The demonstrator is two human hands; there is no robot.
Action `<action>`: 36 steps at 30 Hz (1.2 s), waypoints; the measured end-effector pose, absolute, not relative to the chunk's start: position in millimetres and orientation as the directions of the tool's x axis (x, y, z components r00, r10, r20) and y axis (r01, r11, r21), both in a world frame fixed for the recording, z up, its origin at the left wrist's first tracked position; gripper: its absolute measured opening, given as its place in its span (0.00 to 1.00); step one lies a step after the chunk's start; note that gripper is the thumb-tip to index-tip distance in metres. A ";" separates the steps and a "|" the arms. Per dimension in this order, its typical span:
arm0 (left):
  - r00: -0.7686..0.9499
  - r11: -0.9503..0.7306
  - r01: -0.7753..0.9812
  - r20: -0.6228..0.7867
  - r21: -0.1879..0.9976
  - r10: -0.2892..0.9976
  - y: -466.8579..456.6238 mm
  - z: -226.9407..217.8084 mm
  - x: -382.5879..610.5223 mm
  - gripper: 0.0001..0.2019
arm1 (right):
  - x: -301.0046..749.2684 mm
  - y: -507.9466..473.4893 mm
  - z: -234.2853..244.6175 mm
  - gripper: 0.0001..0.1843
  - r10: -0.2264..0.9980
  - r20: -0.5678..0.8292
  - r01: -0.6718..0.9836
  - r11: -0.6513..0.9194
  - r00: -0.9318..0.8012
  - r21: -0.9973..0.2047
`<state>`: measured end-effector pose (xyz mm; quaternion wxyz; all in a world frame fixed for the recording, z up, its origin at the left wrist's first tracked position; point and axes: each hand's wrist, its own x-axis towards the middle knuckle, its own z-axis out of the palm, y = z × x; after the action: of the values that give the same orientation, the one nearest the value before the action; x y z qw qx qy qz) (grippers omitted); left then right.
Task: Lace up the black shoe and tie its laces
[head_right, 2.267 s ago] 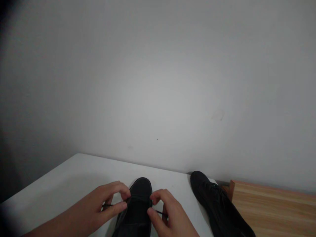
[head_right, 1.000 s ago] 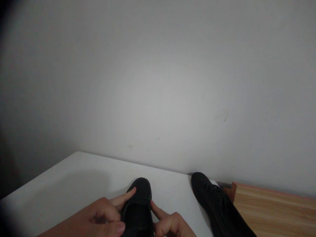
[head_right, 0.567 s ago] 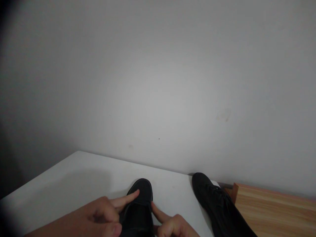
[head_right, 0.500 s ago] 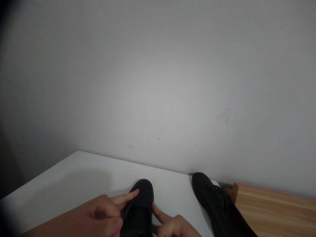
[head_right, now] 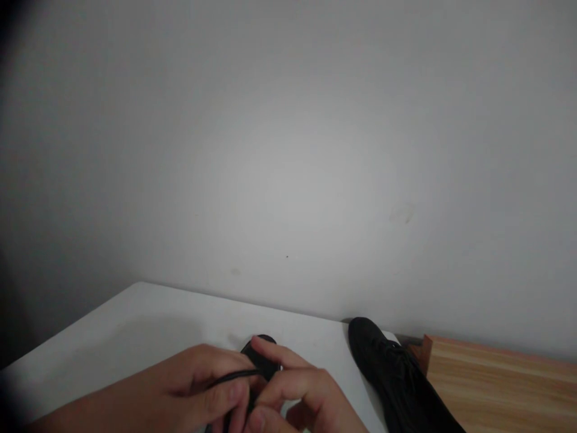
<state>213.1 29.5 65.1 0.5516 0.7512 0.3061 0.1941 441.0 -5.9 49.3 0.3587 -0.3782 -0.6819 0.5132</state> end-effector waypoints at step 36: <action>0.359 0.158 -0.403 -0.003 0.901 0.933 64.4 19.8 173.7 0.23 | 468.1 5.5 -9.6 0.15 0.963 0.192 -0.467 0.261 0.190 -0.845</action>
<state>173.7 64.4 19.8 0.6982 0.4381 0.3027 0.4785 468.1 5.5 -9.6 0.6983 -0.3276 -0.3780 0.5120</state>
